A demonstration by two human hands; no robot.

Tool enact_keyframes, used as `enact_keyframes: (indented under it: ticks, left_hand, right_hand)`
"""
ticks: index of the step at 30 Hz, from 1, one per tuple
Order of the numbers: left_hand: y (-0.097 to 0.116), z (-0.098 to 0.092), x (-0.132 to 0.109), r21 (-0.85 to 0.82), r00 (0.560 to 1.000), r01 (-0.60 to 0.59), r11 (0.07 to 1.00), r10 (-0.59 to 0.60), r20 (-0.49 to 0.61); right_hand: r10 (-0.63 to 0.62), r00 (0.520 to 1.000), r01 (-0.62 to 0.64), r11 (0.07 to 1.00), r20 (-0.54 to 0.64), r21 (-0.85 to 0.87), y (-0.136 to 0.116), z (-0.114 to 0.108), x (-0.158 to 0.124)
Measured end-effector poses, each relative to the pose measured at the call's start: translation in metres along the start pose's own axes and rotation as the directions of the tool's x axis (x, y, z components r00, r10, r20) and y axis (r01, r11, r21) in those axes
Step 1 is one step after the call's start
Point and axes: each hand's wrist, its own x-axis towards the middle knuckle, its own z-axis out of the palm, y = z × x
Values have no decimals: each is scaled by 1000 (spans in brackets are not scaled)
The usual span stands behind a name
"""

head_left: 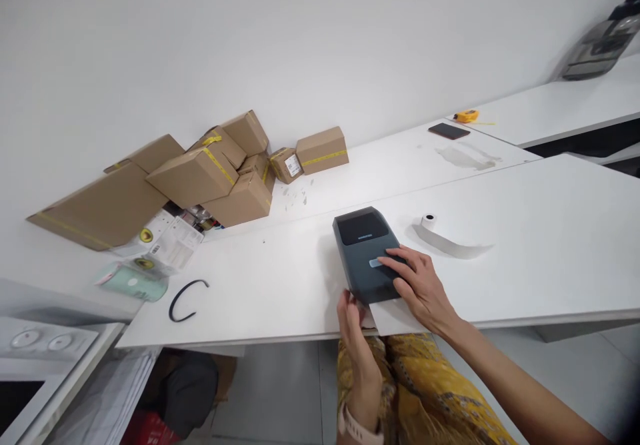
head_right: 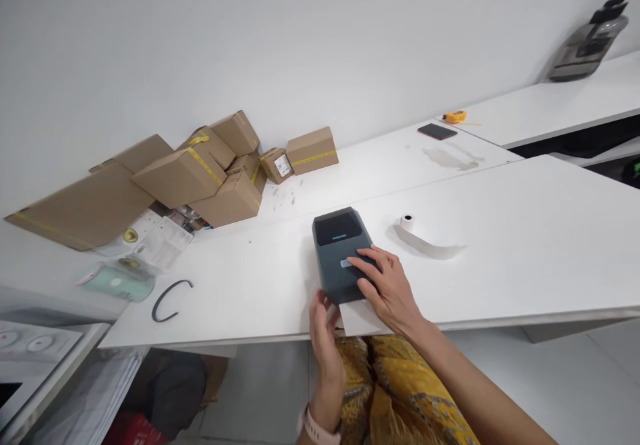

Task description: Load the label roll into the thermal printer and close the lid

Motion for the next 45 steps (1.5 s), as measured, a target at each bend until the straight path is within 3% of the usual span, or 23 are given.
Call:
enact_keyframes:
  ticks: [2,3,6,8,12,14,21,30,34,36,38,39,41,42,45]
  left_hand:
    - [-10,-5,-13,22,997,32,999,-31,-64]
    - [-15,-8,-17,27,998,44,999,-43,-45]
    - [-22,-10,-22,34,983,127,991,-131,128]
    - [-20,-8,-21,30,946,225,974,-225,234]
    - [-11,0,-15,22,865,379,925,-363,347]
    - [-8,4,-14,34,846,406,913,-389,364]
    - [-5,11,-11,65,846,414,908,-410,340]
    - [-12,6,-11,101,828,401,910,-408,386]
    - [-14,-3,-12,176,813,384,907,-422,402]
    - [-13,-13,-11,250,870,284,926,-358,339]
    - [-9,-24,-7,294,972,95,951,-153,181]
    - [-5,-28,-4,303,997,-3,953,-22,80]
    - [3,-29,5,294,984,-133,946,161,-71]
    - [7,-27,9,276,977,-161,948,193,-92]
    - [15,-14,20,189,988,-157,969,153,34]
  right_hand:
    - [-45,999,47,995,30,-83,2,-2,3]
    - [-61,997,65,991,36,-117,3,-2,4]
    - [-72,997,76,973,26,-216,3,-1,5]
    - [-80,997,81,961,13,-266,1,0,6]
    - [-119,993,109,947,-16,-303,-1,3,8]
    - [-120,992,106,947,-27,-304,0,5,7]
    - [-74,997,74,996,7,-49,0,-3,0]
    - [135,990,-127,982,-50,141,-3,-23,4]
    - [282,959,-272,940,-24,206,3,-23,-2]
    - [411,912,-403,883,19,239,4,-20,-7]
    - [520,851,-520,811,76,270,4,-18,-13]
    - [549,830,-552,782,99,289,3,-16,-15]
    - [570,813,-573,750,116,332,1,-13,-18]
    - [579,807,-579,736,117,350,0,-11,-19]
    - [647,753,-635,667,121,389,0,-5,-21]
